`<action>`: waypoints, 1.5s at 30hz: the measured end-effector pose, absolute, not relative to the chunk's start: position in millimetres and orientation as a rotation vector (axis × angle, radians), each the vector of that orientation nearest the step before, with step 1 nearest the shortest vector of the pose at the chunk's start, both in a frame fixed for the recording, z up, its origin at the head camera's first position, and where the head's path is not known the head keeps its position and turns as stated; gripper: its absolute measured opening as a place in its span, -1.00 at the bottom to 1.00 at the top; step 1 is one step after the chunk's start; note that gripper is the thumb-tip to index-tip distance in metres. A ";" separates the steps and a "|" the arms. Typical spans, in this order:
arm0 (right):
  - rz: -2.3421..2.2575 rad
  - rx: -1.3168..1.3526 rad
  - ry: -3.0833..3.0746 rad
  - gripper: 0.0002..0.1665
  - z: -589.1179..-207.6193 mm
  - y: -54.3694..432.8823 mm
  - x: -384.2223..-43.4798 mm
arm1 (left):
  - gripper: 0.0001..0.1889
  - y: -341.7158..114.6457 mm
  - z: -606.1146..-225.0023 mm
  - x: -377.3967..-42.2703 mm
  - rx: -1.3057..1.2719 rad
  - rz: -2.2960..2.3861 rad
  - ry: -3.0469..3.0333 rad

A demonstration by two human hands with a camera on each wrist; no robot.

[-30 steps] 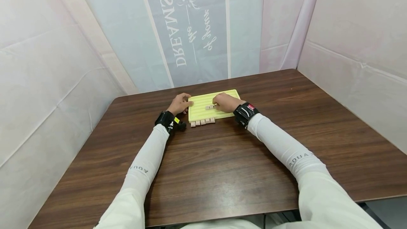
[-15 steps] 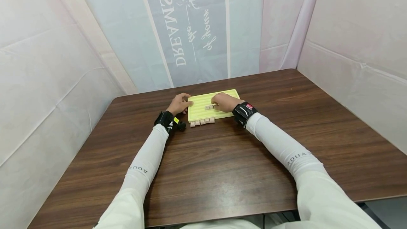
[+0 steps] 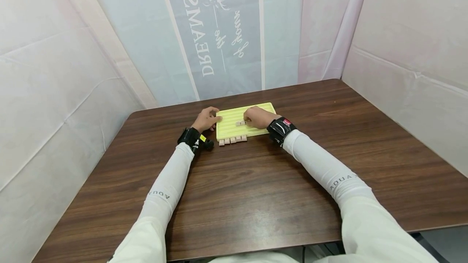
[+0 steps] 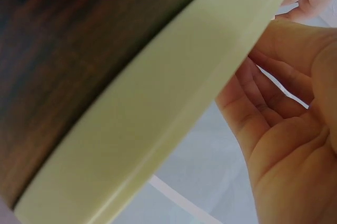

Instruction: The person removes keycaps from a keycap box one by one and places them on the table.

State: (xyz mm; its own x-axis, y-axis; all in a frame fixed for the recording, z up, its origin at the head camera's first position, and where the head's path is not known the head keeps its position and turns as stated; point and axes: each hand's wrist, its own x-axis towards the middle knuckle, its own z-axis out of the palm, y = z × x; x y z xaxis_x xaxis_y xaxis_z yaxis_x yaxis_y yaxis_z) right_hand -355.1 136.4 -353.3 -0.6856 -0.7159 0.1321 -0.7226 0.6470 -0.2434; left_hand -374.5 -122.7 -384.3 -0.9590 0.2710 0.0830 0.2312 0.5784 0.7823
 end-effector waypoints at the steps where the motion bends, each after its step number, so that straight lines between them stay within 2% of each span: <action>1: 0.436 1.238 -2.834 -0.80 -353.3 136.5 -355.0 | -0.52 -123.2 -384.6 -375.0 0.438 1.356 2.743; 9: 0.461 1.206 -2.841 -0.87 -354.2 137.6 -355.4 | -0.52 -122.7 -384.9 -376.2 0.438 1.356 2.748; 21: 0.466 1.203 -2.845 -0.81 -354.5 137.9 -357.0 | -0.52 -119.2 -382.7 -372.0 0.434 1.314 2.794; 28: 0.453 1.193 -2.828 -0.89 -354.4 140.5 -357.0 | -0.52 -120.5 -384.3 -376.0 0.418 1.325 2.774; 45: 0.439 1.199 -2.851 -0.80 -351.0 137.9 -353.6 | -0.50 -124.0 -387.8 -381.6 0.445 1.317 2.769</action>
